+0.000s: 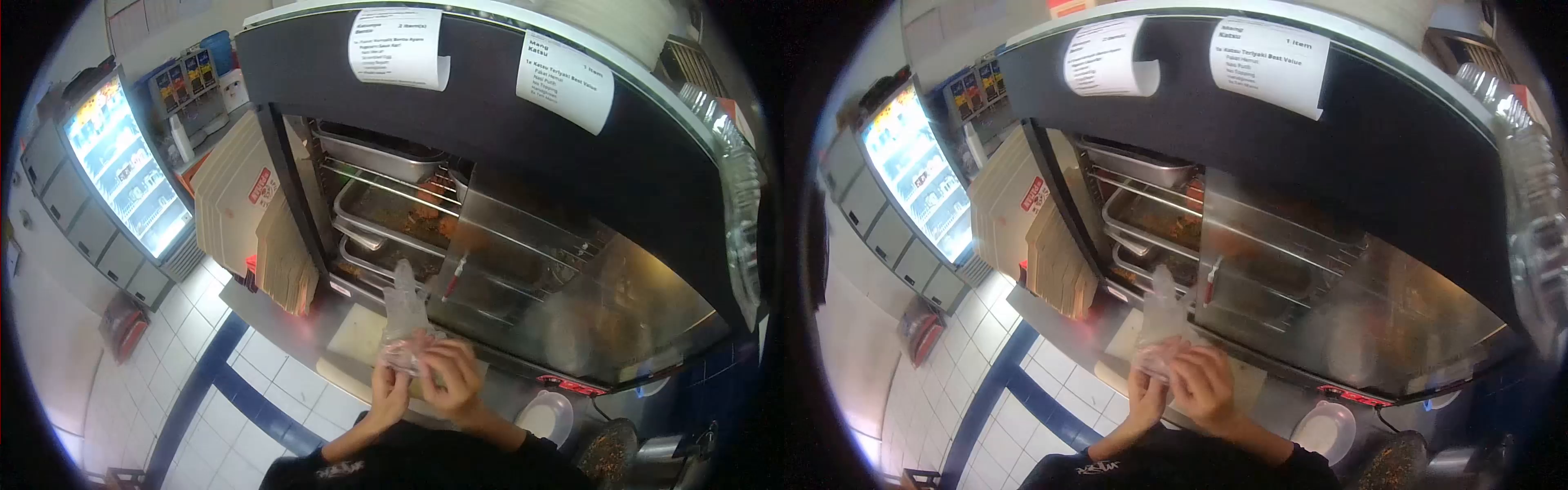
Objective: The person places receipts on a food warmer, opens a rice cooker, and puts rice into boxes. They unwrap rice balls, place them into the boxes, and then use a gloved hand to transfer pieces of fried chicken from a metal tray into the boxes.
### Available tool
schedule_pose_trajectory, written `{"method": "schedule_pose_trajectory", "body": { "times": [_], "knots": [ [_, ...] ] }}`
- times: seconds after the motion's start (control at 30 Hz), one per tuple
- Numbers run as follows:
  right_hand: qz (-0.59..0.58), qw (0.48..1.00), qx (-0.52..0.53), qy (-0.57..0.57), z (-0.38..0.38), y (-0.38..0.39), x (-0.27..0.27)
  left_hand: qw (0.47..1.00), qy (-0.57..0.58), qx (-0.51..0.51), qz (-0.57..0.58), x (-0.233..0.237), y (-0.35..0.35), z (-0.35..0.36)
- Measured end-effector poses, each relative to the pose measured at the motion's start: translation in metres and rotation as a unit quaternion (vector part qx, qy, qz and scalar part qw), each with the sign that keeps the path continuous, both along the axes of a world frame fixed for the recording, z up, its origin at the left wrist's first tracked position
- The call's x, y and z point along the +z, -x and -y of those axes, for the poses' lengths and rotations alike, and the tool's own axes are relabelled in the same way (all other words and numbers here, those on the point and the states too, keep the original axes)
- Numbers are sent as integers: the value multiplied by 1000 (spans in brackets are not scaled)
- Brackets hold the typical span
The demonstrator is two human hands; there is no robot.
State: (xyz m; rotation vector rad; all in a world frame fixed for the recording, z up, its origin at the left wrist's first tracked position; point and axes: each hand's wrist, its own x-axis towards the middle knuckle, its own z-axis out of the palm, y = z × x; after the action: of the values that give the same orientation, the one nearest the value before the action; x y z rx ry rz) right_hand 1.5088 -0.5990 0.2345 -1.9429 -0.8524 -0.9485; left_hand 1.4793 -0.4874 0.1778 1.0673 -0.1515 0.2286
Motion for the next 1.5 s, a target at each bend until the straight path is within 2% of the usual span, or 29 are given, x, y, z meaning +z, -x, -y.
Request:
{"method": "schedule_pose_trajectory", "body": {
  "times": [0.03, 0.1, 0.17, 0.23, 0.3, 0.33, 0.4, 0.43, 0.53, 0.63, 0.7, 0.77, 0.8, 0.87, 0.97, 1.0, 1.07, 1.1, 1.13, 1.17, 1.2, 1.23, 1.27, 1.3, 1.33, 1.37, 1.43, 1.47, 1.5],
  "knots": [
    [-1, 1000, -1, -2, -3, -1, 1, 993, -103, 49, 40, -5, -7, -4],
    [-19, 999, 3, 43, -10, 2, 7, 993, -98, 61, 16, 12, -22, -14],
    [-14, 998, -1, 57, -18, -2, -4, 985, 113, 59, -115, 30, -31, -25],
    [-25, 998, 9, 51, -28, -10, -11, 988, 100, 26, -112, 13, -39, -41],
    [-29, 999, 19, 31, -42, -22, -6, 976, 192, -38, -92, 21, -48, -48],
    [-15, 1000, 24, 6, -51, -29, -5, 977, 189, -43, -93, 29, -55, -55],
    [-4, 1000, 24, -13, -65, -37, -2, 960, 226, -159, -50, 48, -73, -65],
    [-17, 999, 48, -15, -72, -40, 0, 958, 229, -162, -53, 53, -79, -71],
    [-48, 995, 81, -12, -95, -43, 3, 946, 191, -253, -64, 53, -95, -98],
    [-68, 990, 121, -3, -118, -46, -1, 954, 122, -252, -107, 29, -122, -116],
    [-74, 986, 151, 5, -127, -46, -10, 944, 142, -262, -144, 48, -123, -121],
    [-82, 979, 183, -22, -134, -47, -24, 938, 214, -245, -118, 57, -126, -119],
    [-86, 980, 181, -20, -136, -47, -25, 937, 218, -247, -121, 61, -128, -119],
    [-105, 965, 241, 10, -135, -45, -27, 962, 154, -202, -100, 67, -130, -119],
    [-173, 934, 314, 4, -122, -46, -30, 968, 171, -185, -19, 80, -133, -120],
    [-175, 935, 309, 5, -112, -49, -25, 966, 173, -189, -21, 76, -134, -119],
    [-119, 955, 233, 140, -85, -59, -9, 981, 50, -177, 54, 66, -134, -120],
    [-59, 978, 122, 160, -64, -64, -12, 981, 52, -182, 52, 68, -134, -124],
    [0, 984, 8, 177, -46, -68, -15, 977, -10, -205, 63, 75, -134, -131],
    [57, 973, -153, 166, -40, -71, 1, 969, -71, -227, 71, 79, -134, -133],
    [113, 932, -309, 152, -34, -78, 17, 973, -41, -137, 180, 82, -138, -123],
    [124, 904, -378, 155, -27, -86, 22, 973, -39, -143, 177, 87, -149, -123],
    [136, 871, -445, 157, -21, -90, 23, 937, -192, -15, 292, 94, -164, -126],
    [133, 869, -450, 158, -15, -89, 20, 849, -334, 115, 394, 100, -176, -127],
    [152, 872, -439, 155, -10, -89, 16, 764, -476, 222, 375, 129, -174, -128],
    [170, 875, -428, 152, -7, -88, 13, 723, -492, 286, 391, 138, -184, -123],
    [174, 863, -454, 137, -2, -83, 19, 669, -571, 368, 303, 154, -195, -111],
    [182, 852, -475, 123, 1, -81, 22, 671, -570, 364, 305, 157, -202, -109],
    [182, 850, -479, 124, 8, -77, 20, 648, -601, 371, 284, 160, -210, -107]
  ]
}}
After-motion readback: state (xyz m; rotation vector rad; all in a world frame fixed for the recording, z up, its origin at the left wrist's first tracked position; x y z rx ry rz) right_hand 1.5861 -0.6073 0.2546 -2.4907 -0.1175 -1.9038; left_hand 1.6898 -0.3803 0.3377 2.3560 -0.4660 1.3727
